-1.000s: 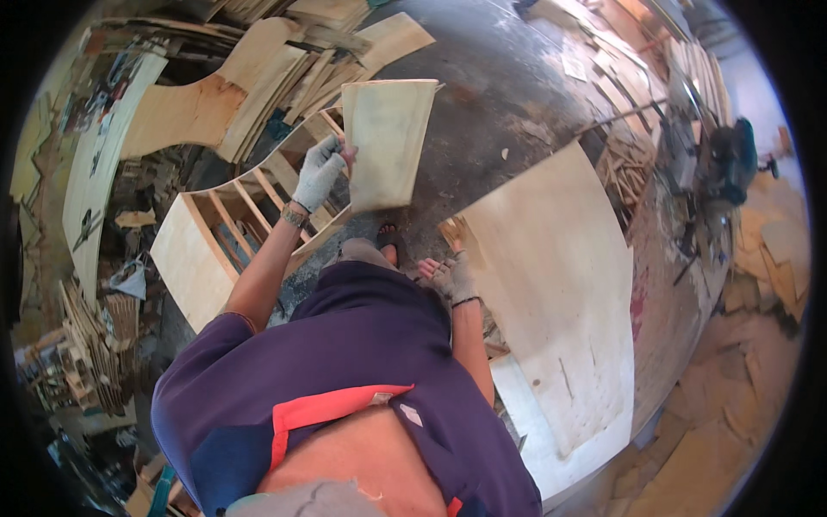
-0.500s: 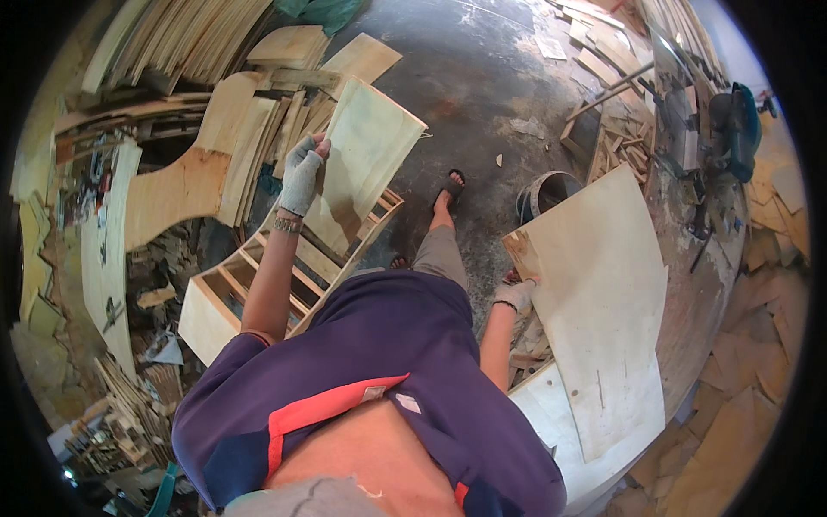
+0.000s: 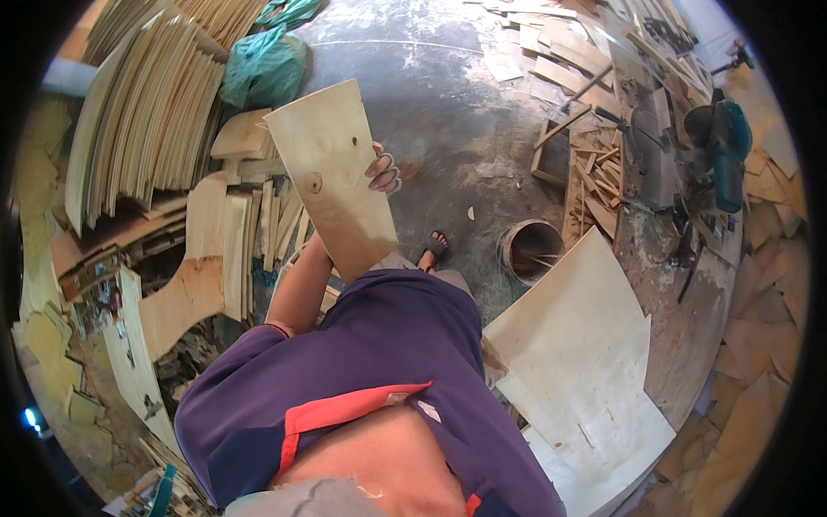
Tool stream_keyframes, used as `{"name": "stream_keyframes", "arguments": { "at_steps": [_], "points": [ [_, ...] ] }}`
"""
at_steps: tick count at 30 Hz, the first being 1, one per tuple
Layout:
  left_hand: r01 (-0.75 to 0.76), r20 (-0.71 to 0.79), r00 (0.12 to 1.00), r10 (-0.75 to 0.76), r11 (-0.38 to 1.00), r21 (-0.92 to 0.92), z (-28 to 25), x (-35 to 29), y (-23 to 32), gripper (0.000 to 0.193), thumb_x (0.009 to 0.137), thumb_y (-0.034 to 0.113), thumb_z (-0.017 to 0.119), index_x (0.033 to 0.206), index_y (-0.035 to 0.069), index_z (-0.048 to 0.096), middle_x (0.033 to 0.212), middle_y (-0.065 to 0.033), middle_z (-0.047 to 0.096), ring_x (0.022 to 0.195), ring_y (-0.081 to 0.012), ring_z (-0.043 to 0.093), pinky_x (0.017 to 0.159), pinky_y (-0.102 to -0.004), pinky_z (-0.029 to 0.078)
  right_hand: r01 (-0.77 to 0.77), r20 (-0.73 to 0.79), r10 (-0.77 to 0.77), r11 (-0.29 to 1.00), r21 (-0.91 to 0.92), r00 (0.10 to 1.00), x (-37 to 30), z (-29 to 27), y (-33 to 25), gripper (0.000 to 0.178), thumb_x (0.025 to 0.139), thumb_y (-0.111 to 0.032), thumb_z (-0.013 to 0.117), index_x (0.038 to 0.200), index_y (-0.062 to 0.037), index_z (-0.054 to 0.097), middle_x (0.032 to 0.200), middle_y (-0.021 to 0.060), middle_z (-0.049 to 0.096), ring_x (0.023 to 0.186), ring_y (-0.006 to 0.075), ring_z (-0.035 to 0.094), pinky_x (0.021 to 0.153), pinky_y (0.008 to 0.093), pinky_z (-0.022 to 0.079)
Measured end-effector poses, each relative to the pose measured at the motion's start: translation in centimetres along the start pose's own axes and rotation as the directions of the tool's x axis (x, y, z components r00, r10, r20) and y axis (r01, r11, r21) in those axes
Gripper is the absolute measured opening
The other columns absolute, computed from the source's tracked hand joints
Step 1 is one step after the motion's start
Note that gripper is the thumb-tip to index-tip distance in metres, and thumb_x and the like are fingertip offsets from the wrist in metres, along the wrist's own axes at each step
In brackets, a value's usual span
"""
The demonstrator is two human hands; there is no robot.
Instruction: The person assembles wooden furniture by cutting a small piece of wood with a circular saw, then attaching it to a larger board using a nail gun. They flip the board and continue nailing, then move the board to another location.
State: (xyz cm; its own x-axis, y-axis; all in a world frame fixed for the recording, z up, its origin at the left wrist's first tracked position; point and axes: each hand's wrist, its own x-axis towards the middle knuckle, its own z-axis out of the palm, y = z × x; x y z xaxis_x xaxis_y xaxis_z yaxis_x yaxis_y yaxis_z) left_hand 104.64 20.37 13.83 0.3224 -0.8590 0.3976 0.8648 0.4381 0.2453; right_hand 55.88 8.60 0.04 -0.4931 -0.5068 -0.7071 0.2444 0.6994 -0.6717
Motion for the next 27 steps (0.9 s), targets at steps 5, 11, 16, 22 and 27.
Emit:
{"name": "stream_keyframes", "arguments": {
  "at_steps": [5, 11, 16, 22, 27],
  "points": [
    [-0.027, -0.411, 0.911, 0.017, 0.999, -0.019, -2.5, 7.5, -1.3, 0.052, 0.106, 0.043, 0.045, 0.136, 0.003, 0.056, 0.095, -0.0076, 0.055, 0.084, -0.0208, 0.053, 0.087, -0.0357, 0.044, 0.063, -0.157, -0.081, 0.991, -0.117, 0.984, 1.1, 1.3, -1.5, 0.059, 0.104, -0.052, 0.049, 0.132, -0.0005, 0.049, 0.121, 0.0179, 0.053, 0.109, 0.0302, 0.049, 0.092, 0.0395, 0.039],
    [0.344, -0.375, 0.869, -0.322, 0.939, -0.009, -9.9, 16.2, -0.2, 0.061, 0.106, 0.043, 0.051, 0.148, -0.001, 0.044, 0.128, -0.016, 0.062, 0.122, -0.0308, 0.06, 0.113, -0.052, 0.044, 0.03, -0.442, -0.223, 0.915, -0.403, 0.869, 0.5, 1.8, -1.5, 0.065, 0.104, -0.052, 0.049, 0.141, 0.0021, 0.044, 0.133, 0.0219, 0.049, 0.122, 0.034, 0.046, 0.103, 0.0414, 0.037],
    [0.392, -0.155, 0.896, -0.416, 0.906, -0.162, -16.2, 27.1, -1.3, 0.088, 0.099, 0.064, 0.05, 0.16, 0.005, 0.026, 0.152, -0.0217, 0.046, 0.136, -0.0422, 0.051, 0.114, -0.062, 0.042, -0.175, -0.664, -0.338, 0.795, -0.581, 0.667, -3.6, 5.2, 0.3, 0.072, 0.103, -0.051, 0.049, 0.148, 0.0043, 0.039, 0.143, 0.0252, 0.046, 0.133, 0.0371, 0.044, 0.111, 0.043, 0.035],
    [0.338, -0.301, 0.893, -0.335, 0.94, -0.045, -21.6, 42.8, 0.8, 0.137, 0.066, 0.096, 0.056, 0.164, 0.008, 0.018, 0.162, -0.0253, 0.033, 0.137, -0.0498, 0.047, 0.114, -0.0684, 0.038, -0.169, -0.741, -0.394, 0.814, -0.556, 0.543, -9.3, 19.2, -3.7, 0.082, 0.103, -0.053, 0.05, 0.156, 0.0071, 0.031, 0.157, 0.0286, 0.04, 0.146, 0.0401, 0.039, 0.121, 0.0451, 0.032],
    [0.702, -0.083, 0.712, -0.697, 0.704, 0.108, -27.2, 56.0, -0.1, 0.13, 0.066, 0.072, 0.078, 0.16, 0.0, 0.024, 0.161, -0.0228, 0.037, 0.141, -0.0427, 0.045, 0.118, -0.0545, 0.04, 0.521, -0.491, -0.717, 0.697, -0.493, 0.494, -11.8, 31.2, -20.1, 0.076, 0.105, -0.047, 0.054, 0.154, 0.0075, 0.037, 0.161, 0.0297, 0.034, 0.152, 0.0401, 0.032, 0.123, 0.0457, 0.029]
  ]
}}
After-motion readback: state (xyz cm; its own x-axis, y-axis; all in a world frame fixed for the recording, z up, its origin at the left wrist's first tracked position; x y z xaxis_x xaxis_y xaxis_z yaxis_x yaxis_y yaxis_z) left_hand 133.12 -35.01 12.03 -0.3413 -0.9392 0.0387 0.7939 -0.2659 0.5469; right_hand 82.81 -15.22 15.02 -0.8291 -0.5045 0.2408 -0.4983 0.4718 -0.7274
